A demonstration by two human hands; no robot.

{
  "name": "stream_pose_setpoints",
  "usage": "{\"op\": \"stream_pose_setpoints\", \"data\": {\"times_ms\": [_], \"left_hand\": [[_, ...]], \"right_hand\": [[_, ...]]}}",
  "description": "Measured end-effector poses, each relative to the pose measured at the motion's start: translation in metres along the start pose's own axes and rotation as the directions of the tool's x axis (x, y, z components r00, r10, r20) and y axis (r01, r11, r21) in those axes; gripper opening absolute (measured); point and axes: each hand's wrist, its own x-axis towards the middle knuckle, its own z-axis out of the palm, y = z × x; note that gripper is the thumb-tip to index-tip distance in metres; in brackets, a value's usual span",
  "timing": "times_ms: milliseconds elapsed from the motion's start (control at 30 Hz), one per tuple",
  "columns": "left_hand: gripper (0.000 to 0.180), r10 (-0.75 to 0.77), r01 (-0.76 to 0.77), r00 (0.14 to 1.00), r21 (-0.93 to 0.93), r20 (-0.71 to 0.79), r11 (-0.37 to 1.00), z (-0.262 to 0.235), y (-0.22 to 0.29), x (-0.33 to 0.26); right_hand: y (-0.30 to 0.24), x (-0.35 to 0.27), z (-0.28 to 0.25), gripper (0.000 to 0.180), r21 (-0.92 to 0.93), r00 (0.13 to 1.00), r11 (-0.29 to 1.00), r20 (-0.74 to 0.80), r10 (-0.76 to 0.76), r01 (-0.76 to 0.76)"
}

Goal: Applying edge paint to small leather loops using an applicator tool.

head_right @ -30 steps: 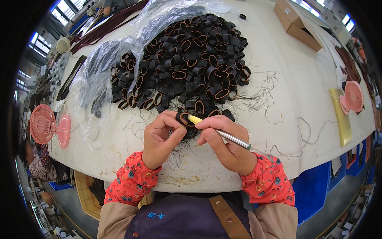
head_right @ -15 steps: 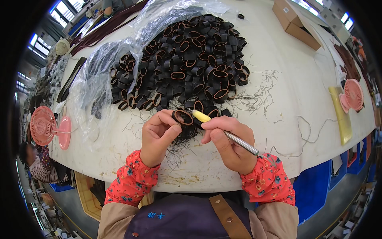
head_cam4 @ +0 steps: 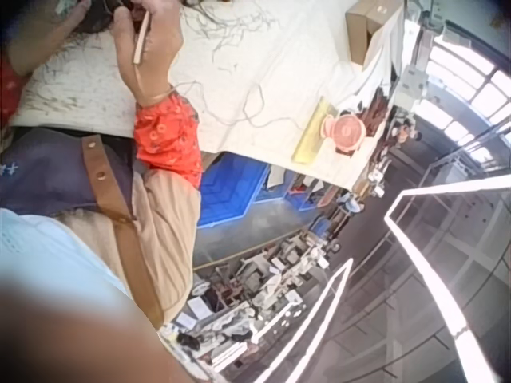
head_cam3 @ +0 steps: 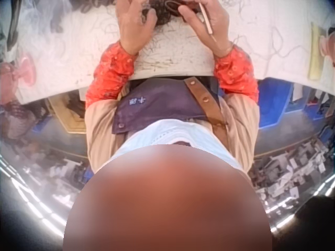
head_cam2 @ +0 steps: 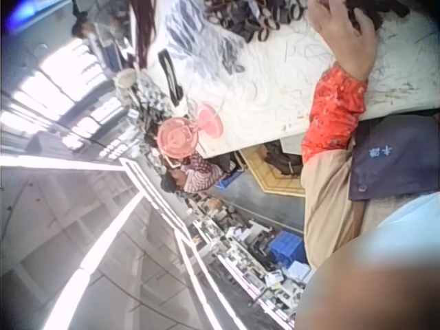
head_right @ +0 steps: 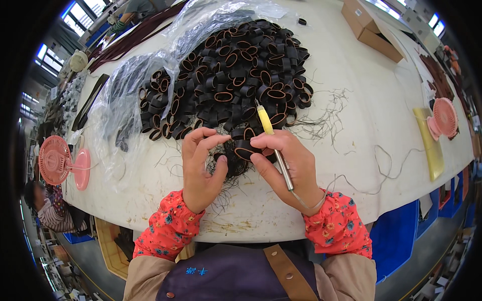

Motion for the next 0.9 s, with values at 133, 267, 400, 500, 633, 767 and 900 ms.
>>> {"op": "stream_pose_setpoints", "data": {"times_ms": [133,267,400,500,633,767,900], "left_hand": [[0.029,-0.056,0.116,0.981,-0.337,0.184,0.934,-0.012,0.003,0.003],[0.018,-0.240,0.526,0.850,-0.724,0.470,0.446,-0.005,0.000,-0.003],[0.017,-0.466,0.420,0.857,-0.822,0.221,0.384,-0.016,-0.014,0.008],[0.037,-0.600,0.113,0.797,-0.955,-0.078,0.275,-0.026,-0.024,0.026],[0.040,-0.644,0.267,0.763,-0.932,0.048,0.247,-0.027,-0.031,0.021],[0.044,-0.271,0.378,0.914,-0.398,0.301,0.836,-0.020,-0.023,0.010],[0.044,0.126,-0.141,0.915,0.010,0.383,0.990,-0.003,-0.012,-0.002]], "right_hand": [[-0.001,-0.002,0.003,0.029,0.029,0.998,0.999,0.053,-0.029,0.027],[-0.004,-0.004,0.000,0.029,0.054,0.994,0.999,0.113,0.004,-0.010],[-0.005,-0.001,-0.002,0.023,0.044,0.998,0.999,0.055,0.027,-0.029],[-0.002,-0.003,0.002,0.021,0.067,0.999,0.997,0.043,0.024,-0.027],[-0.003,-0.003,0.004,0.019,0.088,0.999,0.996,0.043,0.019,-0.023],[-0.006,-0.003,0.001,0.019,0.101,0.994,0.990,0.056,0.092,-0.098],[-0.003,-0.003,0.002,0.018,0.098,0.997,0.992,0.035,0.075,-0.078]]}}
